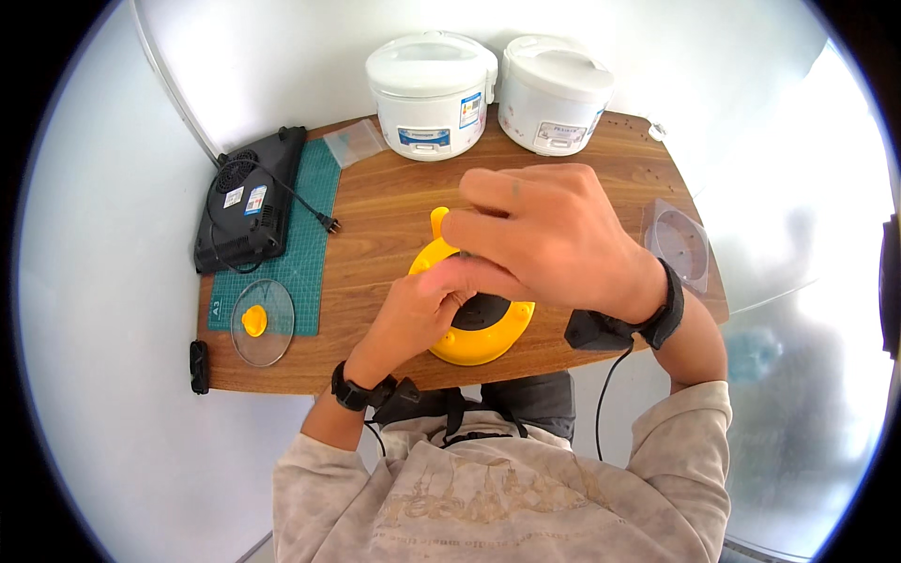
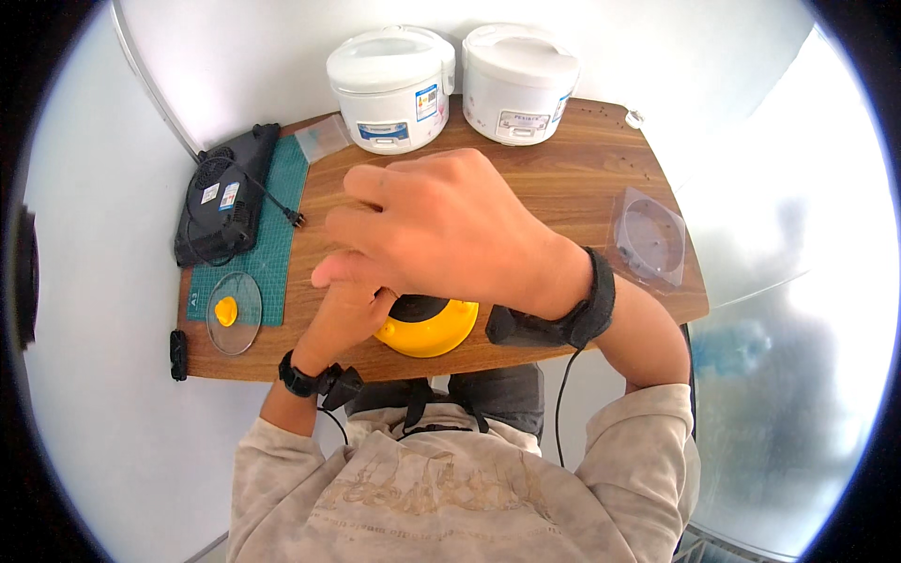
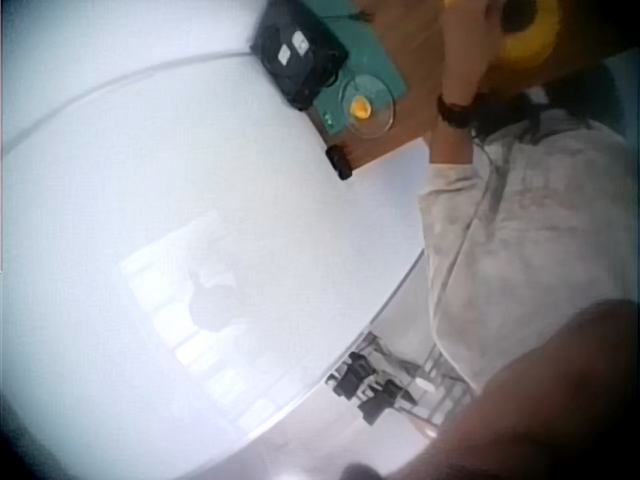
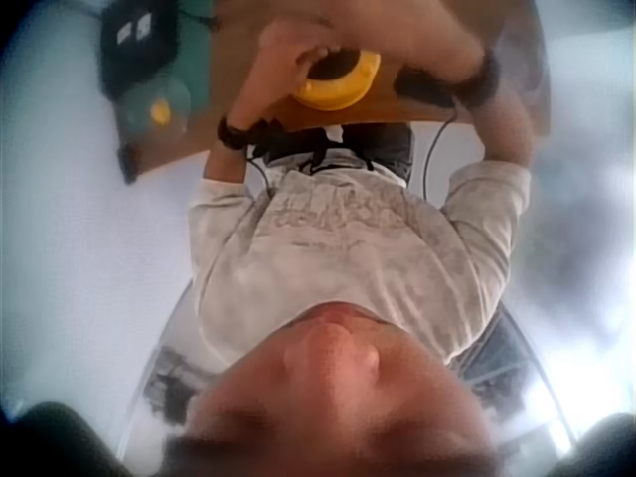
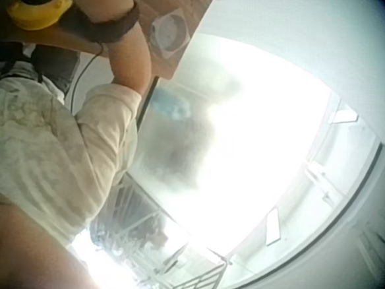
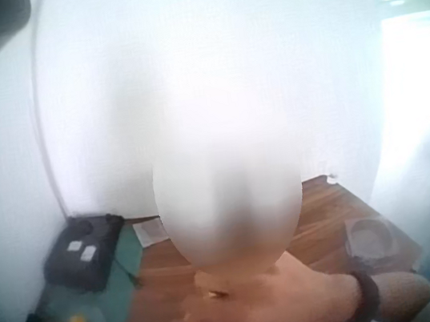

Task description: The person uses a screwdriver to remove screws from the bottom of a yellow pot, then flips it over and places the lid on top. They then use a screwdriver to remove screws from the side of a white rice cooker, open the lid, and remove a small white plastic part.

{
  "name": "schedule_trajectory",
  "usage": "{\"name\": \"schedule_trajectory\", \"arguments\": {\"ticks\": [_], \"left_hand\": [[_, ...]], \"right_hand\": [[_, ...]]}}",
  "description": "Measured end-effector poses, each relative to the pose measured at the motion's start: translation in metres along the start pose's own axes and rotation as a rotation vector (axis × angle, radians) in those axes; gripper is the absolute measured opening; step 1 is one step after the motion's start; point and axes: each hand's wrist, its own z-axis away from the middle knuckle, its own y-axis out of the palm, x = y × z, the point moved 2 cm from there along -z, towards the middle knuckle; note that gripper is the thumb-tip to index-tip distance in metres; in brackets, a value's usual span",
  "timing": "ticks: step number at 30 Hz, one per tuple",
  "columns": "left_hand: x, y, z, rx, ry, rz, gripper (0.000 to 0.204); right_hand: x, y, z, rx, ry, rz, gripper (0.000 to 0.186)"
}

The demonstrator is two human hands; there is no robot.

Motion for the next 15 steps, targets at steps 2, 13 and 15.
{"name": "schedule_trajectory", "arguments": {"ticks": [2,13,15], "left_hand": [[0.000,0.001,-0.003,0.019,-0.011,-0.006,0.014],[0.009,0.005,0.001,0.095,-0.079,0.051,0.015],[0.010,0.005,0.002,0.073,-0.066,0.074,0.016]], "right_hand": [[-0.003,-0.003,0.002,-0.002,0.030,-0.001,0.027],[-0.005,-0.007,0.007,-0.019,0.081,-0.192,0.017],[-0.005,-0.004,0.004,-0.031,0.064,-0.117,0.020]]}}
